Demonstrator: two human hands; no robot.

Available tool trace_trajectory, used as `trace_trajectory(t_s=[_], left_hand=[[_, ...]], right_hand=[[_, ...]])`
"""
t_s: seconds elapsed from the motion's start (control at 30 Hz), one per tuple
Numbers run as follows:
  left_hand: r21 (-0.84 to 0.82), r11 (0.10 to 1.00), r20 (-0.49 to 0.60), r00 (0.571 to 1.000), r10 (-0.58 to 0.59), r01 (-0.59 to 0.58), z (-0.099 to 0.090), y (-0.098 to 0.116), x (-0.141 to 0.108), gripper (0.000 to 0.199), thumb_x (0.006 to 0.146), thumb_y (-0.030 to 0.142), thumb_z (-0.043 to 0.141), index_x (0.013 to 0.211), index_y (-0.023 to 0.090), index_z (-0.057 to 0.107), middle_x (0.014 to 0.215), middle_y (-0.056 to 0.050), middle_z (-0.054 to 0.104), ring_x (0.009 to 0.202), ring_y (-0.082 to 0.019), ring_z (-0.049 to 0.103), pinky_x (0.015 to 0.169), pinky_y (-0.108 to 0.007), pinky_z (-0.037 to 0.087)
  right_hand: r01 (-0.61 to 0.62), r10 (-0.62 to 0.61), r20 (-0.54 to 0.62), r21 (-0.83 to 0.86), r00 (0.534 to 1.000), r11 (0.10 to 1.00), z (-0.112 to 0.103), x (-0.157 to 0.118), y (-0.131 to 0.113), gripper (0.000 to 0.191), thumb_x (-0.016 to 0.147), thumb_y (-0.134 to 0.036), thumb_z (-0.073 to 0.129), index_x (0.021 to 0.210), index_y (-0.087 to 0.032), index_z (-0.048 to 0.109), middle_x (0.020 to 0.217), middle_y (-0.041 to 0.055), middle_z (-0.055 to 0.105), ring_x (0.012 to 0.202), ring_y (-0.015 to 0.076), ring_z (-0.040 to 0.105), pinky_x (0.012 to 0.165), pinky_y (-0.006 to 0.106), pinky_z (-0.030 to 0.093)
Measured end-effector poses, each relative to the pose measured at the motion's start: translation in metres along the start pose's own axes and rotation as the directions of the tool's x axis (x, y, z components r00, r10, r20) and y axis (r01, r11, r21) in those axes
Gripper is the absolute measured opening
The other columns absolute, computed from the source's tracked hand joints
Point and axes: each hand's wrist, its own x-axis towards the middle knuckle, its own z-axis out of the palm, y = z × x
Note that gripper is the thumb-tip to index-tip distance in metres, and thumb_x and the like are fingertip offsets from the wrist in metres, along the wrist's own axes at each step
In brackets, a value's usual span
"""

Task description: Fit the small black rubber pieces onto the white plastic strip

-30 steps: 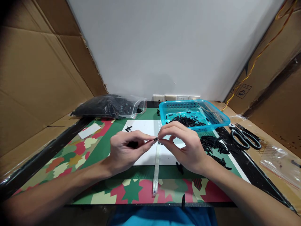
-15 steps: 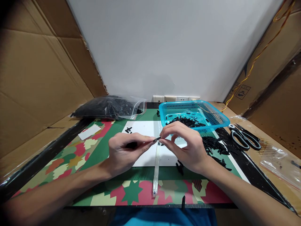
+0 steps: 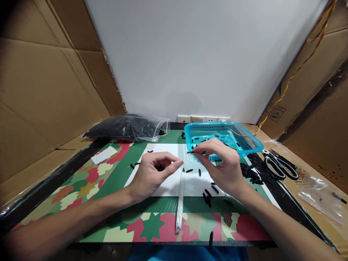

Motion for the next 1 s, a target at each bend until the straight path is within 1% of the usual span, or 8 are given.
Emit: trace_trajectory(t_s=[0.1,0.2,0.27,0.4,0.5,0.73,0.87,1.0], left_hand=[[-0.217,0.954,0.093,0.978,-0.189,0.205,-0.002,-0.002,0.004,0.042,0.103,0.048,0.066,0.084,0.012,0.077,0.049,0.007,0.041,0.045,-0.006,0.031,0.043,-0.019,0.024],[-0.386,0.851,0.186,0.934,-0.305,0.355,-0.003,-0.006,0.006,0.046,0.105,0.053,0.057,0.092,0.012,0.074,0.045,0.010,0.037,0.039,-0.006,0.022,0.038,-0.018,0.022],[-0.451,0.776,0.259,0.897,-0.359,0.441,-0.004,-0.008,0.007,0.047,0.106,0.056,0.051,0.102,0.014,0.071,0.046,0.010,0.039,0.037,-0.006,0.021,0.036,-0.016,0.021],[-0.471,0.643,0.462,0.790,-0.403,0.604,-0.002,-0.008,0.005,0.058,0.107,0.070,0.033,0.130,0.022,0.055,0.053,0.009,0.047,0.035,-0.007,0.024,0.036,-0.014,0.021],[-0.445,0.631,0.514,0.758,-0.401,0.635,0.004,-0.006,0.002,0.065,0.103,0.079,0.026,0.138,0.027,0.044,0.058,0.009,0.049,0.037,-0.009,0.028,0.035,-0.013,0.024],[-0.436,0.667,0.432,0.791,-0.434,0.604,0.010,-0.010,-0.001,0.068,0.098,0.087,0.031,0.132,0.031,0.045,0.069,0.008,0.048,0.041,-0.008,0.031,0.035,-0.013,0.024],[-0.407,0.656,0.422,0.768,-0.482,0.636,0.011,-0.019,-0.003,0.074,0.095,0.092,0.031,0.129,0.029,0.047,0.062,0.009,0.047,0.037,-0.008,0.028,0.035,-0.015,0.021],[-0.371,0.661,0.463,0.747,-0.476,0.652,0.010,-0.019,-0.005,0.077,0.093,0.095,0.028,0.107,0.023,0.054,0.054,0.009,0.042,0.036,-0.007,0.025,0.035,-0.017,0.019]], right_hand=[[-0.005,-0.031,-0.128,-0.269,0.991,0.963,-0.008,0.007,0.011,0.011,0.100,-0.015,0.071,0.104,-0.024,0.077,0.099,0.0036,0.077,0.088,0.0211,0.069,0.073,0.037,0.059],[0.040,-0.099,-0.083,-0.531,0.992,0.846,-0.013,0.013,0.020,0.014,0.103,-0.018,0.066,0.110,-0.022,0.078,0.111,0.0093,0.078,0.103,0.0289,0.068,0.090,0.051,0.057],[0.111,-0.151,-0.023,-0.570,0.988,0.814,-0.010,0.012,0.019,0.017,0.103,-0.017,0.066,0.115,-0.022,0.077,0.118,0.0119,0.076,0.108,0.0310,0.066,0.094,0.054,0.056],[0.375,-0.314,0.218,-0.356,0.924,0.856,0.010,-0.002,0.000,0.029,0.100,-0.008,0.066,0.125,-0.023,0.071,0.116,0.0111,0.075,0.108,0.0275,0.068,0.092,0.046,0.057],[0.408,-0.333,0.310,-0.216,0.890,0.887,0.025,-0.013,-0.014,0.027,0.100,-0.009,0.068,0.125,-0.020,0.070,0.117,0.0117,0.075,0.116,0.0280,0.066,0.095,0.043,0.058],[0.218,-0.165,0.384,-0.097,0.909,0.971,0.040,-0.019,-0.017,0.017,0.104,-0.014,0.066,0.118,-0.022,0.071,0.124,0.0100,0.072,0.120,0.0281,0.064,0.104,0.049,0.056],[0.064,-0.044,0.461,-0.028,0.886,0.998,0.046,-0.019,-0.018,0.011,0.105,-0.014,0.063,0.105,-0.023,0.068,0.114,0.0073,0.072,0.119,0.0276,0.065,0.111,0.053,0.053],[0.014,-0.022,0.516,0.018,0.856,1.000,0.046,-0.017,-0.020,0.013,0.105,-0.012,0.061,0.101,-0.024,0.063,0.103,0.0046,0.071,0.106,0.0248,0.066,0.109,0.051,0.054]])
